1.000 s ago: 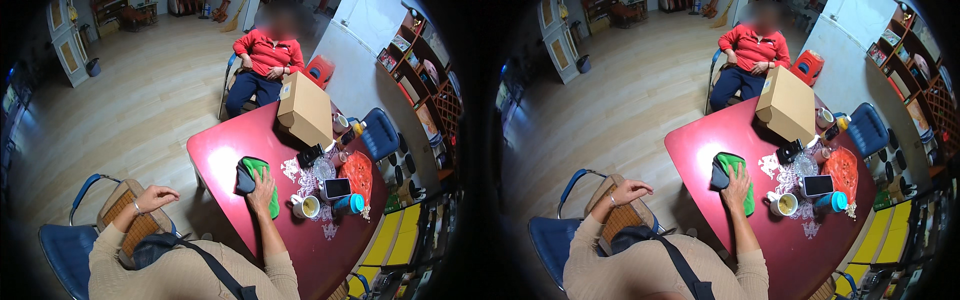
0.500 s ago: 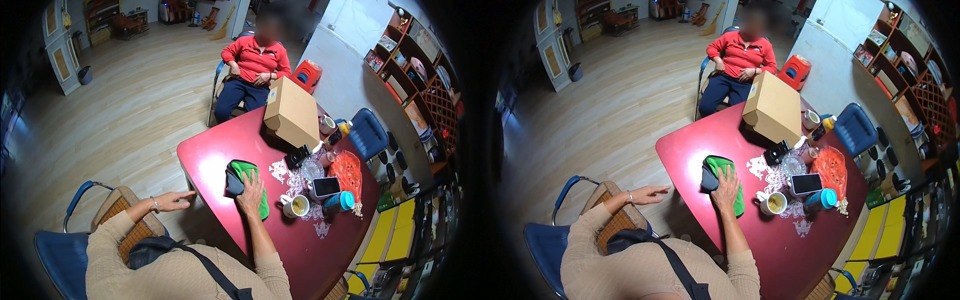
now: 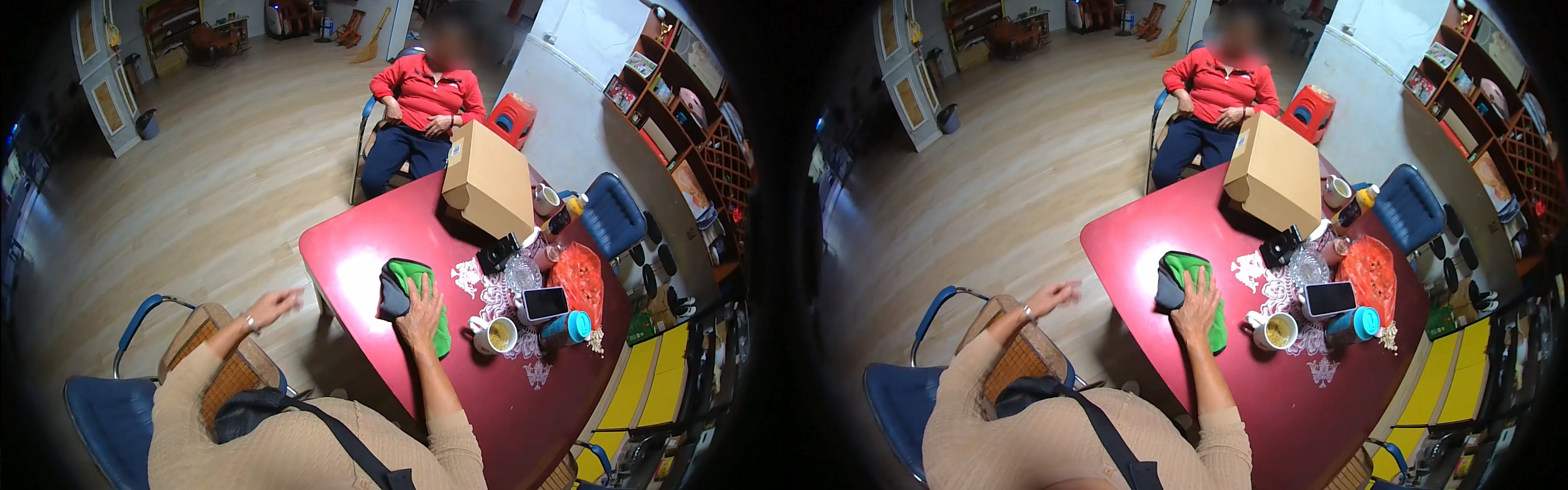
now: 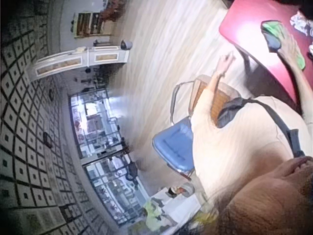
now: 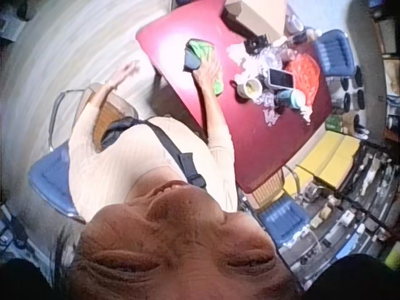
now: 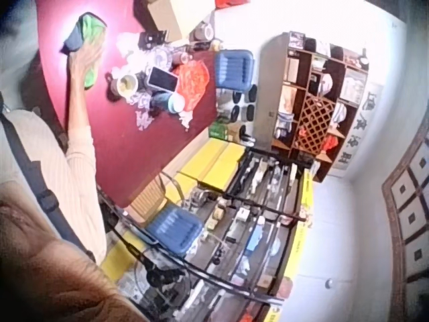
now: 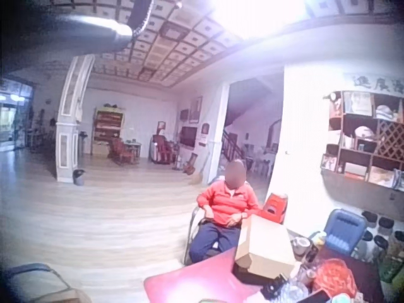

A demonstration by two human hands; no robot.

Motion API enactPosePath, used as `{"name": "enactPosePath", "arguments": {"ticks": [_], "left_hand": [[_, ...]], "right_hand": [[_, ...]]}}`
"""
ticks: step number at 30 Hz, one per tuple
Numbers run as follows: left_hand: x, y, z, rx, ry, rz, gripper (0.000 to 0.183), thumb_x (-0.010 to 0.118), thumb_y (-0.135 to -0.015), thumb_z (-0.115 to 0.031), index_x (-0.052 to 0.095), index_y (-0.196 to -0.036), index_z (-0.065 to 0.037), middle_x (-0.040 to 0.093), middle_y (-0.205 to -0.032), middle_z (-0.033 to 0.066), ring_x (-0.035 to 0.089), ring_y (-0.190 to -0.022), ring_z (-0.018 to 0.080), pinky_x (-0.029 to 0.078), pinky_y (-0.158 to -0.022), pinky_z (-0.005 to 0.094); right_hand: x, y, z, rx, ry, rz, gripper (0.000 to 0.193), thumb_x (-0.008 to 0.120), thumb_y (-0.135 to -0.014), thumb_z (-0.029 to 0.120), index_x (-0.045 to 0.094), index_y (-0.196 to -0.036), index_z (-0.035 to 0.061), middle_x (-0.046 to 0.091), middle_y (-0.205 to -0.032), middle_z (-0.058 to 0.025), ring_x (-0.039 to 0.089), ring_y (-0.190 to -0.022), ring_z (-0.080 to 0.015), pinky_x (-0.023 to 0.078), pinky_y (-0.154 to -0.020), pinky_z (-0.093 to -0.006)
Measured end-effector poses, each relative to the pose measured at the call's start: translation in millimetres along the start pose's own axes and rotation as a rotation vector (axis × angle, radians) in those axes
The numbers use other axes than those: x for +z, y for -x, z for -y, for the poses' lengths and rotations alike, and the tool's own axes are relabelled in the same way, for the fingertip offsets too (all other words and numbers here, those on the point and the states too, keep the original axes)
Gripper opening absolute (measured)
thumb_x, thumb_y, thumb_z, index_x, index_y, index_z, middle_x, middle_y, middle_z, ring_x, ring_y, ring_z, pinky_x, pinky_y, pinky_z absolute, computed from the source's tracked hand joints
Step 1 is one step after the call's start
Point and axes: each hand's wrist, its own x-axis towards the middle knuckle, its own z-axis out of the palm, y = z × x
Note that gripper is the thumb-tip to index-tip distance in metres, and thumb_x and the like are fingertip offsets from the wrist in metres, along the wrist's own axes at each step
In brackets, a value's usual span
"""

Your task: The person wipes a red table surface with a green and grey cloth. They move a cardboard box, a smartphone, a mug, and a water bottle aside to clean underneath them, then return the items to the table. The person continues wiping the table surface around the remaining items.

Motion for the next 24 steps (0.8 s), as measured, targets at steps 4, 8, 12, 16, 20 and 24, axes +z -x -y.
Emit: {"name": "enactPosePath", "arguments": {"ticks": [4, 8, 12, 16, 20, 24], "left_hand": [[-3.4, -77.3, -35.9, 0.320, -0.339, -0.416, 0.052, 0.054, -0.092, -0.033, 0.043, -0.137, -0.010, 0.051, -0.129, 0.0172, 0.049, -0.118, 0.0256, 0.038, -0.100, 0.0398], [9.5, -141.4, -55.1, -0.020, -0.803, -0.607, 0.062, 0.053, -0.088, -0.045, 0.038, -0.141, -0.016, 0.027, -0.147, 0.0207, 0.021, -0.137, 0.0382, 0.020, -0.108, 0.0565], [30.0, -169.7, -40.1, -0.174, -0.693, -0.733, 0.064, 0.050, -0.087, -0.049, 0.034, -0.142, -0.021, 0.025, -0.148, 0.0208, 0.022, -0.136, 0.0385, 0.023, -0.106, 0.0583], [30.0, -165.9, -40.7, -0.103, -0.652, -0.755, 0.062, 0.051, -0.086, -0.046, 0.037, -0.140, -0.019, 0.032, -0.142, 0.0198, 0.030, -0.130, 0.0365, 0.031, -0.102, 0.0535], [30.1, -167.6, -39.2, -0.067, -0.681, -0.795, 0.061, 0.053, -0.085, -0.043, 0.039, -0.139, -0.018, 0.037, -0.138, 0.0190, 0.034, -0.126, 0.0360, 0.034, -0.100, 0.0503], [30.8, -170.7, -33.9, -0.030, -0.693, -0.834, 0.061, 0.056, -0.084, -0.042, 0.041, -0.137, -0.017, 0.039, -0.137, 0.0191, 0.035, -0.126, 0.0352, 0.035, -0.100, 0.0491]], "right_hand": [[-5.6, 4.2, 14.2, -0.045, 0.005, 0.006, 0.088, 0.064, -0.058, 0.007, 0.036, -0.141, 0.0127, 0.023, -0.150, -0.0163, 0.016, -0.139, -0.0392, 0.011, -0.112, -0.0571], [3.4, 5.1, 34.1, -0.195, 0.040, 0.086, 0.091, 0.062, -0.058, 0.005, 0.034, -0.143, 0.0246, 0.027, -0.149, -0.0144, 0.019, -0.137, -0.0413, 0.016, -0.109, -0.0623], [21.3, -30.9, 22.7, -0.204, 0.008, 0.076, 0.084, 0.059, -0.061, 0.001, 0.042, -0.138, 0.0275, 0.029, -0.148, -0.0122, 0.022, -0.136, -0.0402, 0.018, -0.108, -0.0614], [32.8, -92.5, 10.8, -0.047, 0.052, 0.051, 0.080, 0.057, -0.063, 0.002, 0.042, -0.138, 0.0261, 0.027, -0.150, -0.0116, 0.022, -0.137, -0.0382, 0.016, -0.109, -0.0588], [51.2, -148.7, -4.8, 0.033, 0.112, 0.024, 0.078, 0.059, -0.065, 0.009, 0.040, -0.139, 0.0280, 0.026, -0.151, -0.0095, 0.020, -0.139, -0.0366, 0.015, -0.110, -0.0569], [67.8, -192.4, -14.0, 0.065, 0.141, -0.033, 0.080, 0.062, -0.064, 0.012, 0.040, -0.139, 0.0294, 0.027, -0.150, -0.0098, 0.022, -0.138, -0.0345, 0.016, -0.111, -0.0558]]}}
